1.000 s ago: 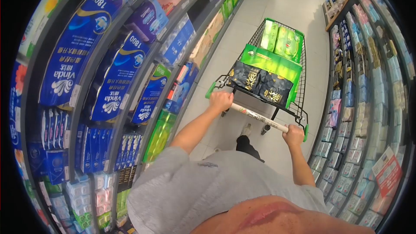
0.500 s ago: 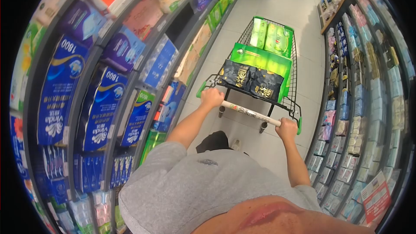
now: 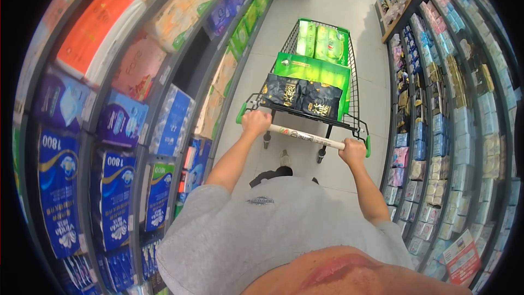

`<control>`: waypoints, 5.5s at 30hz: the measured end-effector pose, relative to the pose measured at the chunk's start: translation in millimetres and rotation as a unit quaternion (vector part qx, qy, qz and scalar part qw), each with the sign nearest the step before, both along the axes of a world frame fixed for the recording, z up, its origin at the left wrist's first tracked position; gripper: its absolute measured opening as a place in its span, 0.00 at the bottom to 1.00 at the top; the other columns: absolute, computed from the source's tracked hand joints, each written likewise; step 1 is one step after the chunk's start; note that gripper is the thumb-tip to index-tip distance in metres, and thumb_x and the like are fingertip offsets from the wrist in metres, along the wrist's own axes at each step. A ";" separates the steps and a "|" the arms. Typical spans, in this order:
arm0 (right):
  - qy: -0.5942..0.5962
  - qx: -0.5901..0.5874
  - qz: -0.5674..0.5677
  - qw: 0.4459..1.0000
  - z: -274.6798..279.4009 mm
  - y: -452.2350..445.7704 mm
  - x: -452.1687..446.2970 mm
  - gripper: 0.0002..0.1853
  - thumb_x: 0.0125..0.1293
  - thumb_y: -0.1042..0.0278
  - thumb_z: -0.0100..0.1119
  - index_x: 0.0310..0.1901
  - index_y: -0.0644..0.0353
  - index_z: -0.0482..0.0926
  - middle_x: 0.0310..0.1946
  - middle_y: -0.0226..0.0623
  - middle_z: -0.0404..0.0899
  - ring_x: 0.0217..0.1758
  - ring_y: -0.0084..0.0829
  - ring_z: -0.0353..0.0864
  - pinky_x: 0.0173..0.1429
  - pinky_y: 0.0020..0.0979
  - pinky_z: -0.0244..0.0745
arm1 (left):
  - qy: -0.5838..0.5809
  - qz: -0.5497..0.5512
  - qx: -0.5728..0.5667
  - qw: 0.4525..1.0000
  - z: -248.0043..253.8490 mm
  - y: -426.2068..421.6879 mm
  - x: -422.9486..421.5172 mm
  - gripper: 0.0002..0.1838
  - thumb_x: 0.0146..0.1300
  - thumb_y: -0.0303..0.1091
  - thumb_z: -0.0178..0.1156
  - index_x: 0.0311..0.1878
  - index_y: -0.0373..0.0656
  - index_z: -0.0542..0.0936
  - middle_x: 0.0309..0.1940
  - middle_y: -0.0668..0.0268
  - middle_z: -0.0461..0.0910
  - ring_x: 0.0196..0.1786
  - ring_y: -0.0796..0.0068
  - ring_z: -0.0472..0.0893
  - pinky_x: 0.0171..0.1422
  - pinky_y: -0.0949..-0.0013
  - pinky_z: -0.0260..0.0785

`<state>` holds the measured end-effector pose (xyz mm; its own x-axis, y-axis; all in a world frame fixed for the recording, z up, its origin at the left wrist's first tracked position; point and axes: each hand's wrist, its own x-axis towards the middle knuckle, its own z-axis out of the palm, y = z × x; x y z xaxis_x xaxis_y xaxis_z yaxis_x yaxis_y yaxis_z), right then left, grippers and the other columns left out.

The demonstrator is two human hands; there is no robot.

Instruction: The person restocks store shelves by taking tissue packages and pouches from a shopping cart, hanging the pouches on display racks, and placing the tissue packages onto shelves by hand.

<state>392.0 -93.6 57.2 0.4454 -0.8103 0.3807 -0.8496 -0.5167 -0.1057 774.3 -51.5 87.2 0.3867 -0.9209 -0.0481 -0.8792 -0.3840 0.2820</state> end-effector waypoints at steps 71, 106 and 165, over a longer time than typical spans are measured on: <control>0.030 0.097 0.017 0.995 14.8 -945.5 159.1 0.06 0.40 0.67 0.64 0.21 0.56 0.78 0.20 0.40 0.78 0.23 0.44 0.79 0.30 0.42 0.73 | 0.039 0.030 -0.104 0.993 -33.4 -912.3 160.4 0.16 0.55 0.46 0.56 0.24 0.45 0.84 0.24 0.54 0.82 0.30 0.50 0.82 0.39 0.51 0.73; -0.079 0.168 0.159 0.970 -20.3 -1262.4 242.0 0.50 0.41 0.48 0.78 0.64 0.65 0.65 0.61 0.53 0.69 0.66 0.49 0.67 0.68 0.43 0.64 | 0.142 0.104 0.099 0.979 -23.4 -1216.5 25.6 0.42 0.41 0.47 0.77 0.58 0.32 0.74 0.57 0.44 0.75 0.62 0.50 0.74 0.65 0.59 0.68; -0.609 0.523 0.027 0.595 118.7 -1480.9 -150.4 0.23 0.60 0.63 0.70 0.50 0.69 0.75 0.42 0.35 0.81 0.42 0.21 0.80 0.49 0.24 0.75 | 0.760 -0.008 -0.056 0.648 84.5 -1457.6 -314.2 0.18 0.58 0.26 0.67 0.51 0.34 0.76 0.45 0.61 0.83 0.47 0.75 0.81 0.55 0.70 0.72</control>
